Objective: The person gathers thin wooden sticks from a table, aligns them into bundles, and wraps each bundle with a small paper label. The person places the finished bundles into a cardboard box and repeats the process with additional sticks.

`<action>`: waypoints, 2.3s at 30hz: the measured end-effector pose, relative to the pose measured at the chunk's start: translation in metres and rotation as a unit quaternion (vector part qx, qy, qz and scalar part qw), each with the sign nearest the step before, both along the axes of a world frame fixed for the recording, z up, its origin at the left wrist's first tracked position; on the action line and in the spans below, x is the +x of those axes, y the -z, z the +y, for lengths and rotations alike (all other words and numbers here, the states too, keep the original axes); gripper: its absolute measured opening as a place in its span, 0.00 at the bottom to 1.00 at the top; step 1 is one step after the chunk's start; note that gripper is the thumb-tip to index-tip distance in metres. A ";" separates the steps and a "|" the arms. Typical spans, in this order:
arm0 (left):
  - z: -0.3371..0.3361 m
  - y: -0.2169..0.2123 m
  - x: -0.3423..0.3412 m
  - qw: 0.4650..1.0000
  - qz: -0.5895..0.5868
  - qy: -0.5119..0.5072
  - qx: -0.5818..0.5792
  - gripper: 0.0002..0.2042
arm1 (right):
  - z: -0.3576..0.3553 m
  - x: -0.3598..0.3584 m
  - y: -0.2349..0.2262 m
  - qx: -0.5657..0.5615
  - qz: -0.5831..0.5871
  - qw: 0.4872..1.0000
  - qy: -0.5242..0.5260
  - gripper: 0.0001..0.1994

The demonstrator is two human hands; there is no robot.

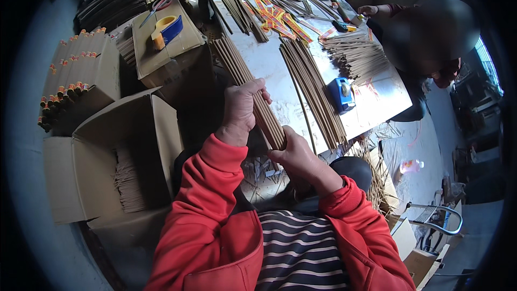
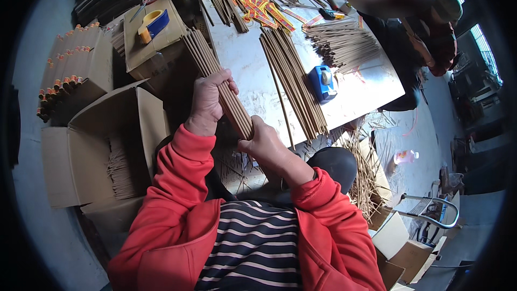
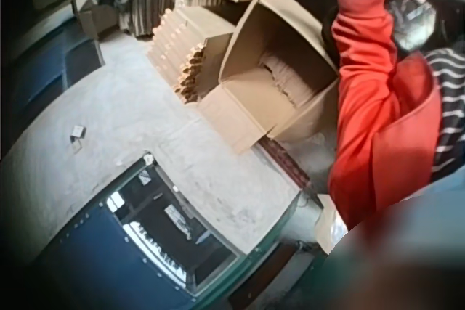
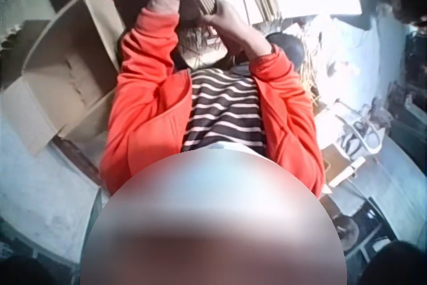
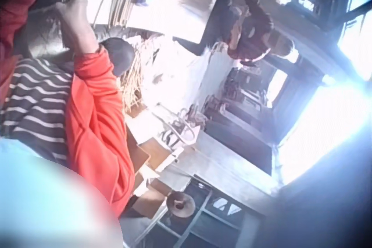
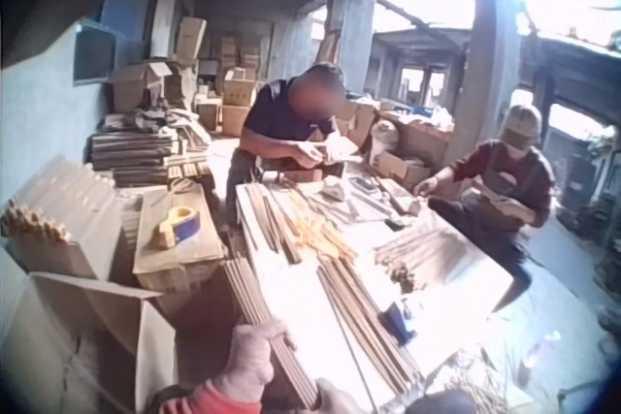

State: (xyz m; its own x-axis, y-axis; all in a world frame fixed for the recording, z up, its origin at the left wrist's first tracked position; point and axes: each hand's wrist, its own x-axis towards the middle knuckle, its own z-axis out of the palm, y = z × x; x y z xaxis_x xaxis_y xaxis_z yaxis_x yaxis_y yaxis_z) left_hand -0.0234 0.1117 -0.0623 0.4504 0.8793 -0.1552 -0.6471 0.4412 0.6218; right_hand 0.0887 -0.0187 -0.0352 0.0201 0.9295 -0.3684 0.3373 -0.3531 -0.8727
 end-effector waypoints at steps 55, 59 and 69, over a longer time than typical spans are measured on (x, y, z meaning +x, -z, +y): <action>-0.003 0.000 -0.002 0.999 -0.011 0.033 -0.021 0.07 | -0.009 -0.006 -0.003 -0.070 0.101 0.992 0.025 0.13; -0.006 0.000 -0.001 0.995 -0.082 0.036 -0.034 0.06 | -0.009 -0.005 -0.008 -0.101 0.156 0.983 0.006 0.14; -0.008 0.000 0.000 0.992 -0.102 0.059 -0.046 0.05 | -0.009 -0.008 -0.017 -0.130 0.172 0.976 0.028 0.13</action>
